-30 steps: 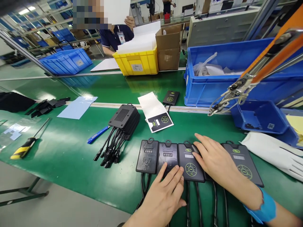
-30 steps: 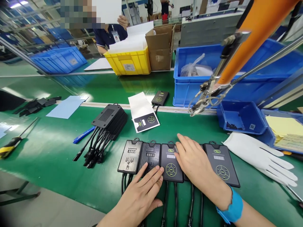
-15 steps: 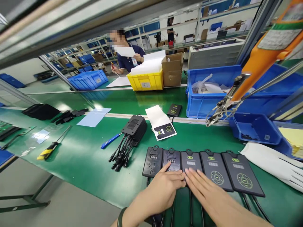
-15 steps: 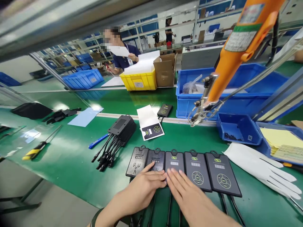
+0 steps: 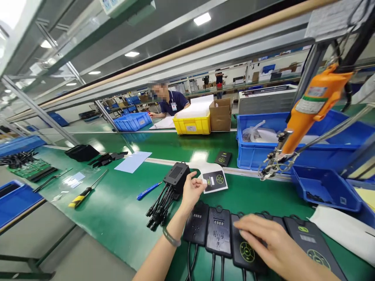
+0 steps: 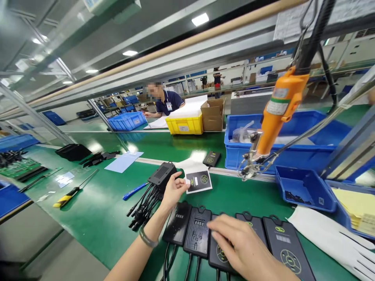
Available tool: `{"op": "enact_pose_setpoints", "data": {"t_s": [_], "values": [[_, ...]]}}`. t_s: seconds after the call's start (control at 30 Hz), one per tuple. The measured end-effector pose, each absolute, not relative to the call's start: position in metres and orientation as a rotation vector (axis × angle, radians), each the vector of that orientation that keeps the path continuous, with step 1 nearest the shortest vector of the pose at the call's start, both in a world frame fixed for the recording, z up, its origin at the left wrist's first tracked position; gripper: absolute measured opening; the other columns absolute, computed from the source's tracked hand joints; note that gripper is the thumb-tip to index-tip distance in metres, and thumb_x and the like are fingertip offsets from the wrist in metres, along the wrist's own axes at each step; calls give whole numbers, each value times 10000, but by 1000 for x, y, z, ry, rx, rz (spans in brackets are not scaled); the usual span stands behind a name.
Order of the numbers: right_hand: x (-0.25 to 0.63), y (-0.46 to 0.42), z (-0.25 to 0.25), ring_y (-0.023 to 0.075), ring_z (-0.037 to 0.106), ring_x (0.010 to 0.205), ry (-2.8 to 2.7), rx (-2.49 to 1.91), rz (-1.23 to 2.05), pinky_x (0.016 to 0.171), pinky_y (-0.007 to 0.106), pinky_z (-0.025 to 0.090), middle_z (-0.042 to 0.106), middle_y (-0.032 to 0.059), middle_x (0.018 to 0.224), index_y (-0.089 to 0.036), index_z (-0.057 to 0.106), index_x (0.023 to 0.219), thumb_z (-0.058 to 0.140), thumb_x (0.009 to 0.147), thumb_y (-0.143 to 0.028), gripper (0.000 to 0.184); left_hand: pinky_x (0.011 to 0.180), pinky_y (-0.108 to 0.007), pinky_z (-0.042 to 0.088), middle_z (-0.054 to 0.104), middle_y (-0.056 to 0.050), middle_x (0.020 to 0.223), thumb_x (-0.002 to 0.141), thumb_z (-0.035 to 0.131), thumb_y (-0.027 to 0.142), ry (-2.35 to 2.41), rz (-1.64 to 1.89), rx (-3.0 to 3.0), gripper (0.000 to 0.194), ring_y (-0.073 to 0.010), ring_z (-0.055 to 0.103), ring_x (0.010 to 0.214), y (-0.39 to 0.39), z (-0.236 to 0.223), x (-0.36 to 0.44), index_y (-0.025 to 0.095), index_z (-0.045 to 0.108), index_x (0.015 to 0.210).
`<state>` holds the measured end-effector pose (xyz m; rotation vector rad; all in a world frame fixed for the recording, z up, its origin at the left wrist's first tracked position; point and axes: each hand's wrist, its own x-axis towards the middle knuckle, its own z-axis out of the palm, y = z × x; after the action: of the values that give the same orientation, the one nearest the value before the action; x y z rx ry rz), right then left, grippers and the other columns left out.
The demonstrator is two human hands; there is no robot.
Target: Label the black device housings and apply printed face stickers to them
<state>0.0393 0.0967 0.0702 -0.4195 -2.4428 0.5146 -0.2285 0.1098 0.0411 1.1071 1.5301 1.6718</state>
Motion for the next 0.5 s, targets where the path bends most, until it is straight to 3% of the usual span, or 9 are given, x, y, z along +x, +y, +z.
{"op": "enact_pose_setpoints", "data": {"t_s": [0.13, 0.27, 0.33, 0.4, 0.5], "values": [[7, 118, 88, 211, 645, 990, -2277, -361, 264, 801, 323, 578, 612, 125, 1133, -186, 558, 1237, 405, 983, -123, 303, 695, -256, 507, 667, -36, 839, 622, 835, 295, 1211, 1566, 1094, 622, -139, 633, 715, 75, 62, -179, 125, 597, 1171], [-5, 124, 93, 225, 643, 909, -2280, -283, 97, 709, 327, 592, 597, 151, 1076, -134, 557, 1239, 409, 967, -101, 312, 753, -295, 555, 656, -96, 1139, 618, 884, 303, 901, 1470, 988, 646, -184, 645, 895, 51, 79, -152, 184, 631, 1200], [-3, 122, 92, 222, 639, 859, -2282, -230, 15, 671, 321, 589, 610, 139, 1009, -126, 579, 1198, 404, 963, -90, 294, 665, -262, 564, 672, -93, 1020, 659, 856, 462, 900, 1453, 893, 547, -160, 632, 813, 50, 84, -151, 150, 685, 1074], [0, 118, 91, 221, 633, 829, -2280, -193, -57, 640, 312, 579, 618, 137, 971, -113, 586, 1175, 387, 957, -70, 298, 558, -196, 524, 634, -52, 764, 667, 801, 602, 1007, 1463, 848, 540, -106, 572, 653, 54, 87, -152, 108, 705, 860], [4, 115, 95, 195, 617, 763, -2279, -185, -53, 593, 280, 552, 617, 128, 940, -105, 588, 1149, 365, 955, -62, 299, 417, -137, 393, 492, 11, 551, 624, 812, 608, 1099, 1437, 875, 538, -59, 441, 502, 61, 91, -152, 95, 654, 665]]}}
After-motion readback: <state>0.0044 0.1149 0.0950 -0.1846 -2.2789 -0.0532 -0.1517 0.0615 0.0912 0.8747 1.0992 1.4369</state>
